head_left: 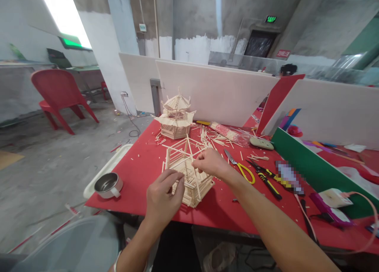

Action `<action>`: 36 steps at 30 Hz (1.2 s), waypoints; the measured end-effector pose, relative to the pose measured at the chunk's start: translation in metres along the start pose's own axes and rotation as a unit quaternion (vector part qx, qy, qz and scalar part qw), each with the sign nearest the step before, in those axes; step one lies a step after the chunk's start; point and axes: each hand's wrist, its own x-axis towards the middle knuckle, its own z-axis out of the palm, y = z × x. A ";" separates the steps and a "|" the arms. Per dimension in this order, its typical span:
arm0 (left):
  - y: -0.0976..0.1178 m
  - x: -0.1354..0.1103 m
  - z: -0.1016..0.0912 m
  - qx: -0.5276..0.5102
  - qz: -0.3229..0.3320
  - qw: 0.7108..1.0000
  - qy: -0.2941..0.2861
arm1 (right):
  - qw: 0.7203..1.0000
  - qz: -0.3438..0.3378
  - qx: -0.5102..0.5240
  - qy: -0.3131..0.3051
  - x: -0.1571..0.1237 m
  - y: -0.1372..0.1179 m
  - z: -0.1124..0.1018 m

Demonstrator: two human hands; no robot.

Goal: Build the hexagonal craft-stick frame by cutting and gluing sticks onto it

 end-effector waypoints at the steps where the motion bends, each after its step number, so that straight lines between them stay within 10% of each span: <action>1: 0.000 0.000 0.000 -0.001 0.000 1.000 0.001 | 1.000 0.001 0.000 0.000 0.000 0.000 0.000; 36: -0.001 -0.007 0.001 0.006 0.025 1.000 0.002 | 1.000 -0.006 0.010 0.013 0.001 0.004 0.005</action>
